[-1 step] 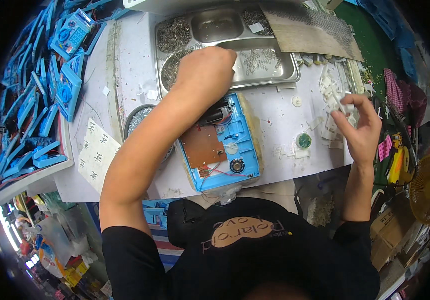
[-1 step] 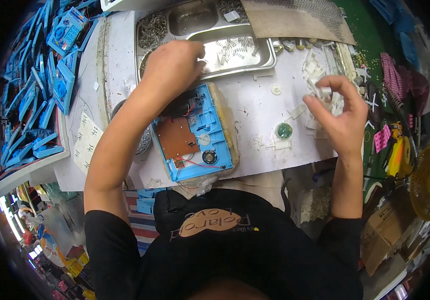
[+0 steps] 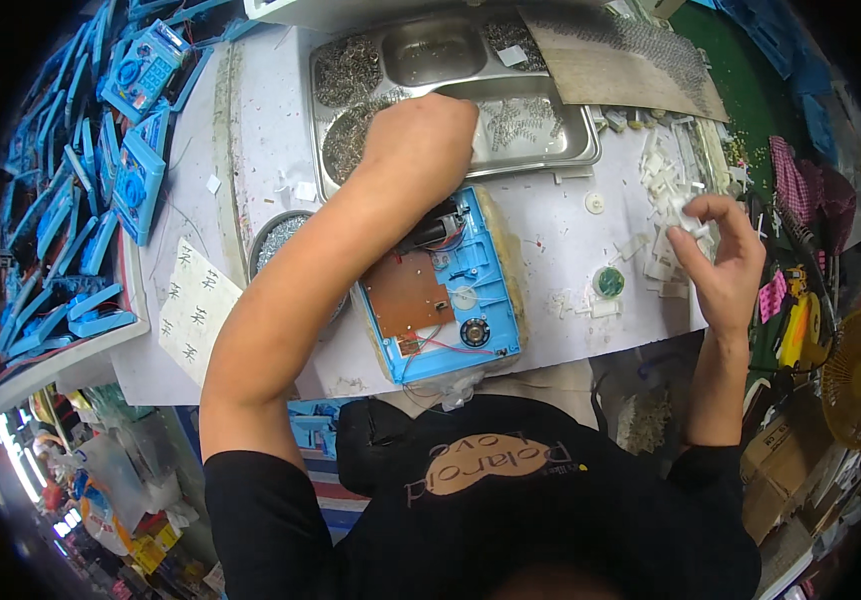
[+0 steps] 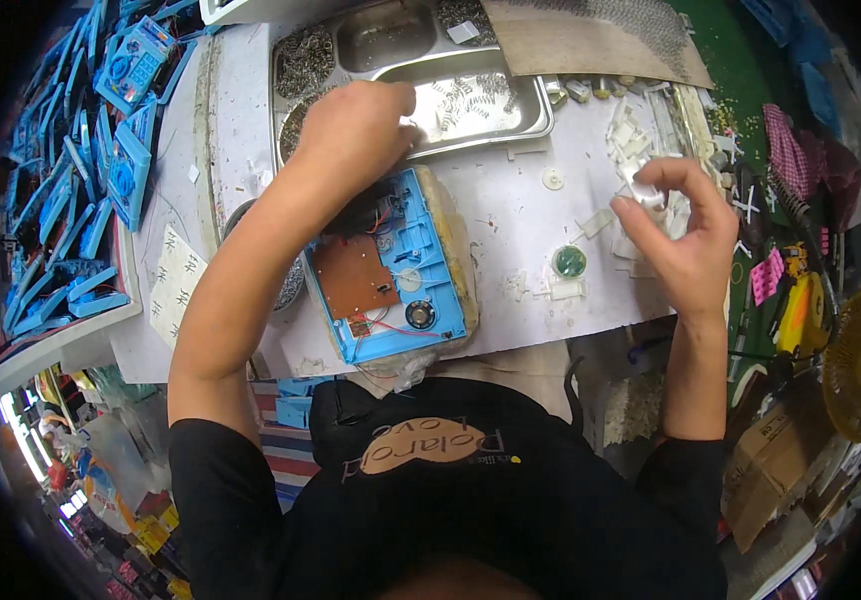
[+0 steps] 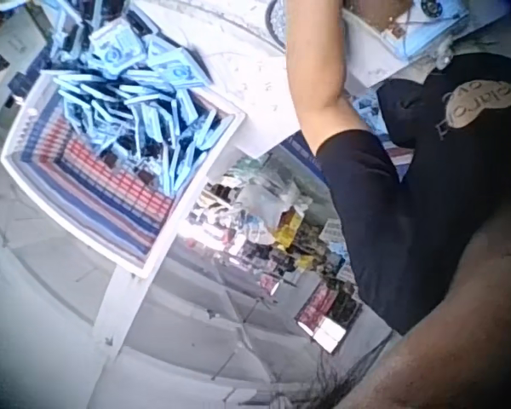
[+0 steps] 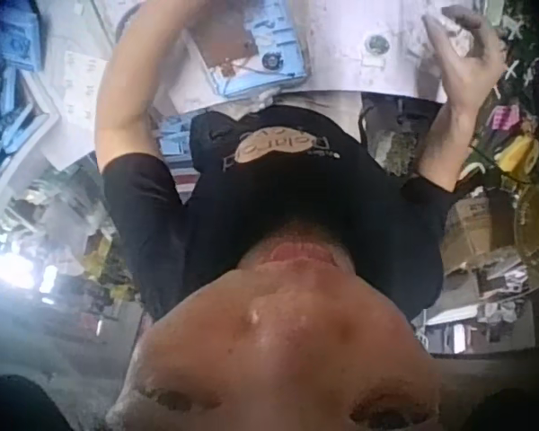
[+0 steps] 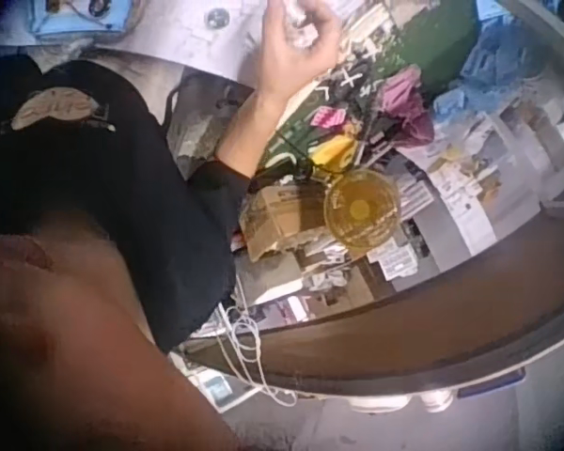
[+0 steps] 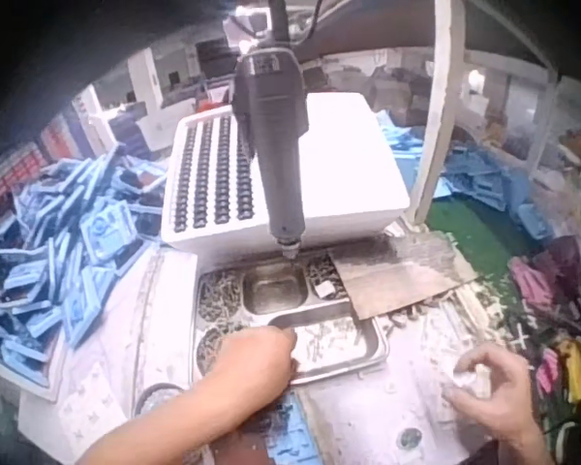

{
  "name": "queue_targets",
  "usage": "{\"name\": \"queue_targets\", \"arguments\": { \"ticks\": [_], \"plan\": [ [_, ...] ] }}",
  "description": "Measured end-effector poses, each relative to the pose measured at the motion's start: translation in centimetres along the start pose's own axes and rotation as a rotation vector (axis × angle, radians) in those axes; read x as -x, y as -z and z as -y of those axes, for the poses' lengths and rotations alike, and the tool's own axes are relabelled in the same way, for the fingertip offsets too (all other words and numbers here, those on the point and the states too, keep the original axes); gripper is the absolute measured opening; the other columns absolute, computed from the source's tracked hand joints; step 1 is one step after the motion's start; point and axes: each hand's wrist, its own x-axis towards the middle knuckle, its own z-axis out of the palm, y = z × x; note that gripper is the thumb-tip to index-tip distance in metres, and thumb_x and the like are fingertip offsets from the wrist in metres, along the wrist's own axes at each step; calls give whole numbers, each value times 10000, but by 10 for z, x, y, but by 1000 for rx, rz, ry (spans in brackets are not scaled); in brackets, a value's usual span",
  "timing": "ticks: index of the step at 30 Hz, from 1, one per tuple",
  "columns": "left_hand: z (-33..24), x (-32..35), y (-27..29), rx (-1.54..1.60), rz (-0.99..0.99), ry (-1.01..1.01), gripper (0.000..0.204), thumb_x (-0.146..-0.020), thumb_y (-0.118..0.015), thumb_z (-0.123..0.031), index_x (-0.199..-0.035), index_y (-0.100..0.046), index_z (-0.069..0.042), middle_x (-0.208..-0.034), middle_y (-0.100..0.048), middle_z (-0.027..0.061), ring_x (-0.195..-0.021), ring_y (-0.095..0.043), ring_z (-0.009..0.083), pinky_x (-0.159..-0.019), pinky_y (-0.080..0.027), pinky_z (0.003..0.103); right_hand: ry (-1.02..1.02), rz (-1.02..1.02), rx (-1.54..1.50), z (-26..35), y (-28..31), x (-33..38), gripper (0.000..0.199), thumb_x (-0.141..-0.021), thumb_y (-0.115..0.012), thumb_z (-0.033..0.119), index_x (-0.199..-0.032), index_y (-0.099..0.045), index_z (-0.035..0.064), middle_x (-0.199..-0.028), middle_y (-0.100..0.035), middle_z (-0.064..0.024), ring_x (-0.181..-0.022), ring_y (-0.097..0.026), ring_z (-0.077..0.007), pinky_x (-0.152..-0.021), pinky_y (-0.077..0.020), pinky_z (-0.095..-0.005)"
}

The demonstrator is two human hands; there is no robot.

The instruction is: The recorder is assembling internal components of a blue electronic device, including screwing the housing and soldering wires to a speaker and circuit board.

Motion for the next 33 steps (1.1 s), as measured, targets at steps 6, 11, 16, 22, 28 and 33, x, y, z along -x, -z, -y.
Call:
{"name": "queue_targets", "arguments": {
  "ticks": [6, 11, 16, 22, 28, 33],
  "plan": [
    [-3, -13, -6, -41, 8, -41, 211, -803, -689, -146, -992, -708, -53, -936, -717, 199, -909, -698, 403, -784, -560, 492, -129, -26, -188, 23, -9, 15, 292, -780, -786, -23, -1056, -691, -40, -1010, -702, -68, -940, -641, -154, -852, -484, -283],
    [-1, 85, 46, 499, -299, -89, 190, -875, -678, 12, -1064, -671, -4, -945, -731, 112, -774, -704, 181, -650, -568, 301, 266, 163, -126, 34, -7, 30, 375, -698, -861, -5, -1040, -714, -45, -947, -743, -147, -779, -683, -230, -713, -523, -335],
    [-38, 181, 7, 1844, 28, 336, 141, -950, -648, 1, -1075, -585, 15, -1074, -706, 197, -847, -717, 188, -732, -614, 288, 403, 375, -308, 63, -65, 35, 392, -678, -868, 32, -1040, -727, -21, -881, -730, -147, -703, -667, -263, -615, -508, -340],
    [-45, 202, -22, 2285, 39, 493, 110, -960, -655, -25, -1041, -587, 4, -1066, -685, 171, -873, -717, 187, -758, -622, 282, 475, 415, -229, 72, -81, 38, 384, -685, -860, 50, -1042, -727, 1, -848, -707, -122, -693, -658, -258, -590, -502, -339],
    [-50, 201, -23, 2036, 100, 396, 117, -975, -650, -38, -1073, -619, 19, -1023, -697, 150, -884, -714, 183, -753, -600, 285, 582, 409, -97, 77, -83, 43, 360, -695, -855, 46, -1029, -728, 1, -860, -701, -113, -698, -653, -262, -607, -505, -348],
    [-45, 168, -10, 1164, -152, 192, 119, -924, -704, -81, -1008, -660, -9, -813, -695, 111, -770, -722, 212, -669, -568, 319, 234, 420, -428, 45, -67, 53, 347, -712, -832, -18, -1042, -725, -31, -911, -721, -126, -742, -650, -229, -672, -493, -323]
  ]
}}
